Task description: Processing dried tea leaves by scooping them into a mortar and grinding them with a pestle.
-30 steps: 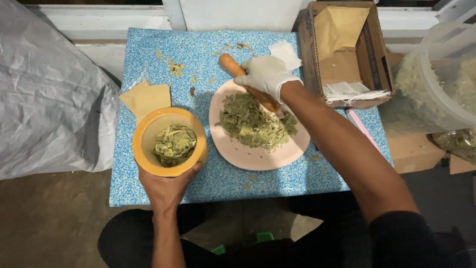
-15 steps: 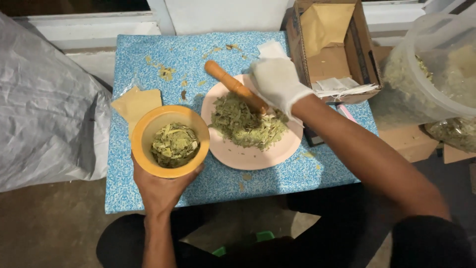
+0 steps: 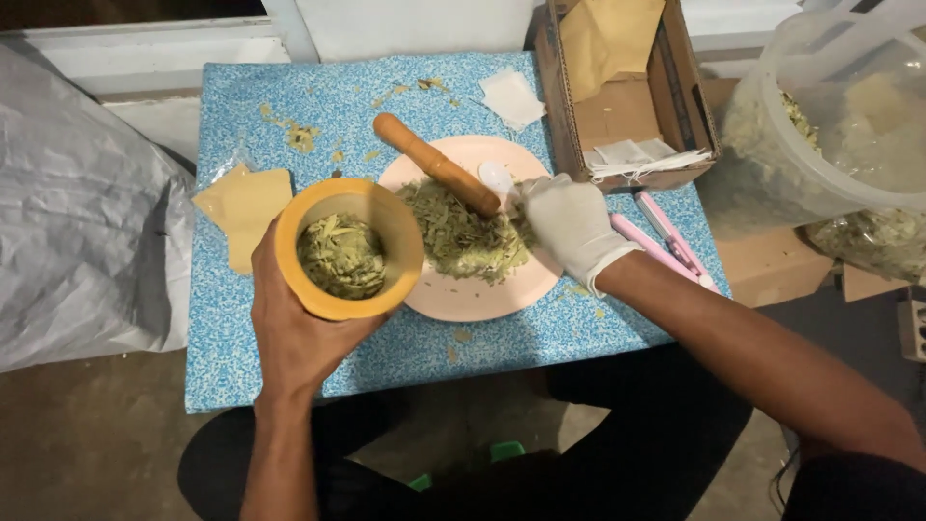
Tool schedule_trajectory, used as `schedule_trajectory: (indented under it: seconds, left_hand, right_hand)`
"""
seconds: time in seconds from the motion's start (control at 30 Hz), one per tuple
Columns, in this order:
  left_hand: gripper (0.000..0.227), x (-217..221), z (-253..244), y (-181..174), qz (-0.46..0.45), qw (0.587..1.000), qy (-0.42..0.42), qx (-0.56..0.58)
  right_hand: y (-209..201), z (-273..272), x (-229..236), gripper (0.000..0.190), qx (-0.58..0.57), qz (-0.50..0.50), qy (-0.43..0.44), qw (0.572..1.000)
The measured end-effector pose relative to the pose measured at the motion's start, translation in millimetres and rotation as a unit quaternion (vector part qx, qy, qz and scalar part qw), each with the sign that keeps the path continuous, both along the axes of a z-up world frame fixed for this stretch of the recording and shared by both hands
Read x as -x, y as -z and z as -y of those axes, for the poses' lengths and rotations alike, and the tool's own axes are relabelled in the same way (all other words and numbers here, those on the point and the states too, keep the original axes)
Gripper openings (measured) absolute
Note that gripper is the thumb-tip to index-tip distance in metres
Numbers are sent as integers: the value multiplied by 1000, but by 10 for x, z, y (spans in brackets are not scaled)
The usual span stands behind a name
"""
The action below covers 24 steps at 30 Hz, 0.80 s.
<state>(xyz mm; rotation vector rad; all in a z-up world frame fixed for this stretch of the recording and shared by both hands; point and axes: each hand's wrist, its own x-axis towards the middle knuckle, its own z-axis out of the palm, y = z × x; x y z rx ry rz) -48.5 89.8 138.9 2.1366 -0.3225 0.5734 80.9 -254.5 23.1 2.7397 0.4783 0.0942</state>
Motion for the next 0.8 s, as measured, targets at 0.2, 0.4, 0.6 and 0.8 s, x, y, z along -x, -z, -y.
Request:
schedule_trajectory:
  seconds: [0.2, 0.4, 0.6, 0.8]
  left_hand:
    - [114, -134, -94, 92, -55, 997, -4, -58]
    - [105, -315, -74, 140, 21, 995, 31, -90]
    - [123, -392, -178, 483, 80, 985, 53, -141]
    - [125, -515, -157, 567, 127, 977, 67, -160]
  right_hand:
    - [51, 96, 26, 11, 36, 175, -57, 982]
    - [136, 97, 31, 32, 21, 132, -49, 990]
    - [124, 77, 61, 19, 31, 174, -53, 983]
    - [154, 95, 50, 35, 75, 216, -45, 972]
